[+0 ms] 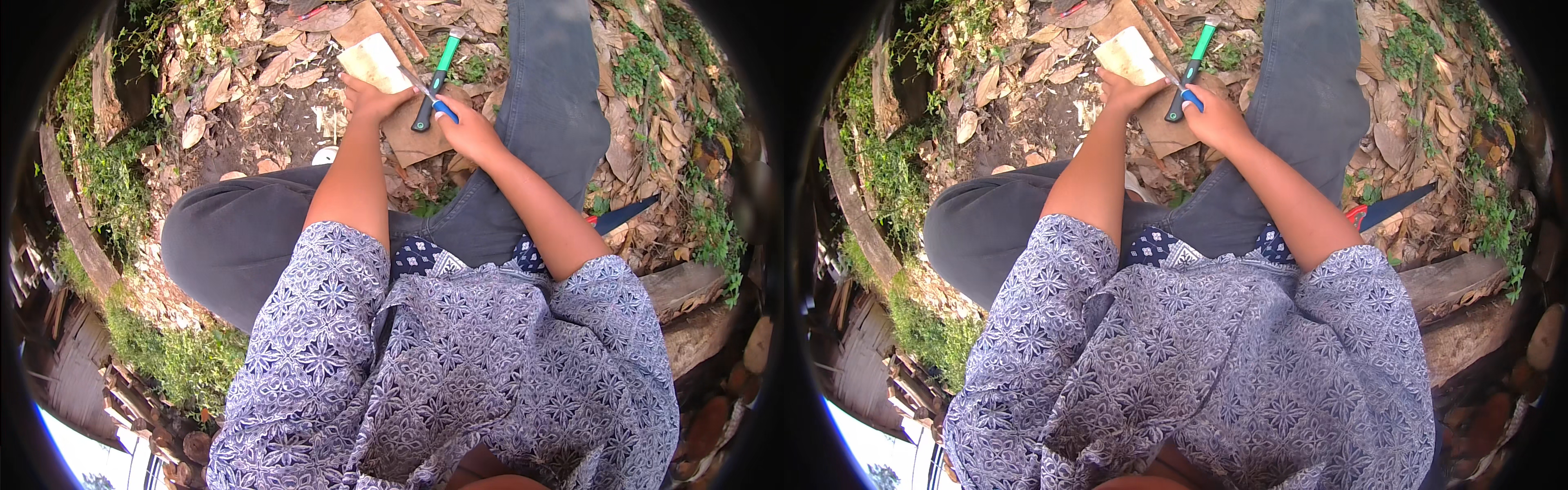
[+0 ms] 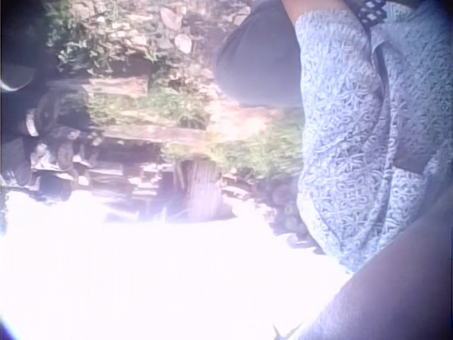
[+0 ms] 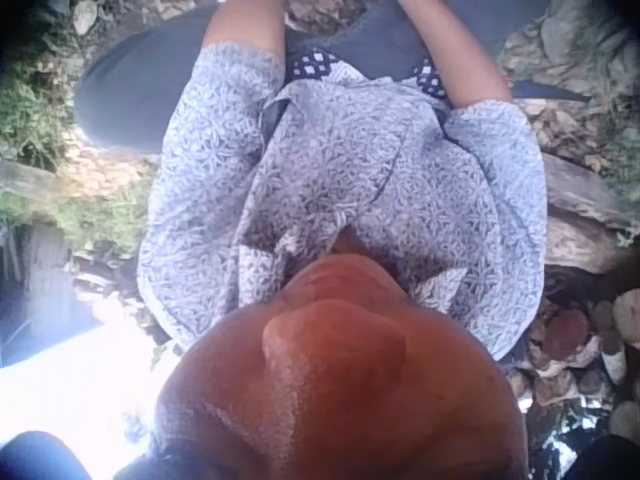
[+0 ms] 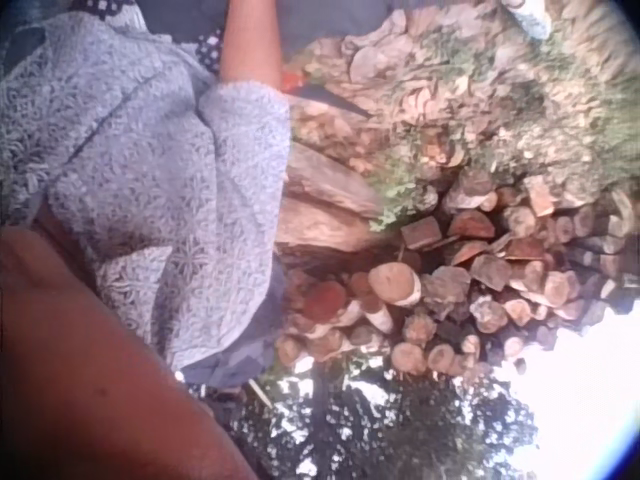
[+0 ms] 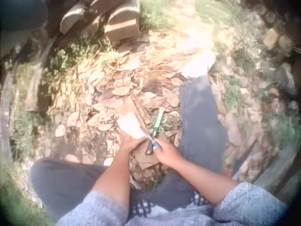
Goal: The person sits on the ground and carves a small rectangular block of wood using a chisel and a small hammer. They repeatedly strike the chisel to remove wood shavings and occasionally inspect the carved surface.
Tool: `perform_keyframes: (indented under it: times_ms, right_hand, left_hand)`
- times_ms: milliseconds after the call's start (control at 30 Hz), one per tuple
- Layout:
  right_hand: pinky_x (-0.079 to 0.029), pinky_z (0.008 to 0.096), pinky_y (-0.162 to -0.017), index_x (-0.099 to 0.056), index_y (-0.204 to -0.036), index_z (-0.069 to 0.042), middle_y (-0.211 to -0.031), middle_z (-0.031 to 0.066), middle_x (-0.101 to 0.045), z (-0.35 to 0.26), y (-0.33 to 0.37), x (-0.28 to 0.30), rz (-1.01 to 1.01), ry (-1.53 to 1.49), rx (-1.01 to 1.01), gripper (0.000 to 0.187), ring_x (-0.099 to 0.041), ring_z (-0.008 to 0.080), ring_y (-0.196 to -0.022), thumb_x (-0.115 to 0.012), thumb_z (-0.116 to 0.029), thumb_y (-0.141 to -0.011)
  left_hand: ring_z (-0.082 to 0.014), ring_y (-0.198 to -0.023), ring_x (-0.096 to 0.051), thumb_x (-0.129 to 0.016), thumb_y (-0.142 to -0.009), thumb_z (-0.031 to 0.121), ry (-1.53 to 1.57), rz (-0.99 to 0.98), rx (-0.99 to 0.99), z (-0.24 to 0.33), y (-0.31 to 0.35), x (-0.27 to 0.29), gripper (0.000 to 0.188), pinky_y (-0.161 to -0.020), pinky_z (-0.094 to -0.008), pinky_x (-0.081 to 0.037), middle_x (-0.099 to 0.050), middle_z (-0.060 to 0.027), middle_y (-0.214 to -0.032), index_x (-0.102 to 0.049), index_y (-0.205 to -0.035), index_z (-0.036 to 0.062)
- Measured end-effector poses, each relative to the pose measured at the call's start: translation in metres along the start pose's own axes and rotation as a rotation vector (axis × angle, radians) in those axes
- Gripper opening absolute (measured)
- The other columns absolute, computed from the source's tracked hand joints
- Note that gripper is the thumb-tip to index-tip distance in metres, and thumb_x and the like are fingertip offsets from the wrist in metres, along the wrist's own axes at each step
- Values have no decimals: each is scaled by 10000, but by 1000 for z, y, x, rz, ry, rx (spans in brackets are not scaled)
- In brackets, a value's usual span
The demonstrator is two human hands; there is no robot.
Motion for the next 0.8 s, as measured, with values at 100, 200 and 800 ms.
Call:
perform_keyframes:
  times_ms: [100,200,800]
  right_hand:
    - [-517,311,-669,-562,-1448,-104,-848,41,-629,8,-5,-5,-118,-90,-165,493,-631,120,-705,-550,-331,-1011]
    - [-516,282,-586,-532,-1480,-115,-883,32,-612,-8,5,4,-251,-272,-374,506,-617,99,-674,-542,-347,-1030]
    - [-473,348,-561,-502,-1516,-233,-687,65,-605,-32,0,7,-272,-139,-278,498,-565,152,-548,-501,-245,-1019]
  left_hand:
    - [-433,-1506,-236,-938,-491,667,-67,18,55,1,3,1,1723,-1230,-447,-278,-129,-344,-1619,204,-1535,-89]
    - [-426,-1479,-304,-948,-481,650,-49,-17,131,3,-3,1,1726,-1201,-443,-338,-158,-337,-1614,201,-1535,-91]
    - [-423,-1420,-374,-964,-488,537,159,-59,104,-1,-8,-2,1693,-1157,-420,-401,-185,-346,-1569,235,-1528,-53]
Point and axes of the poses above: each hand's wrist, its own y-axis away from the middle knuckle, its own x-axis out of the back of the hand, z = x × y, the point moved 7 cm from there along -y, towards the middle knuckle
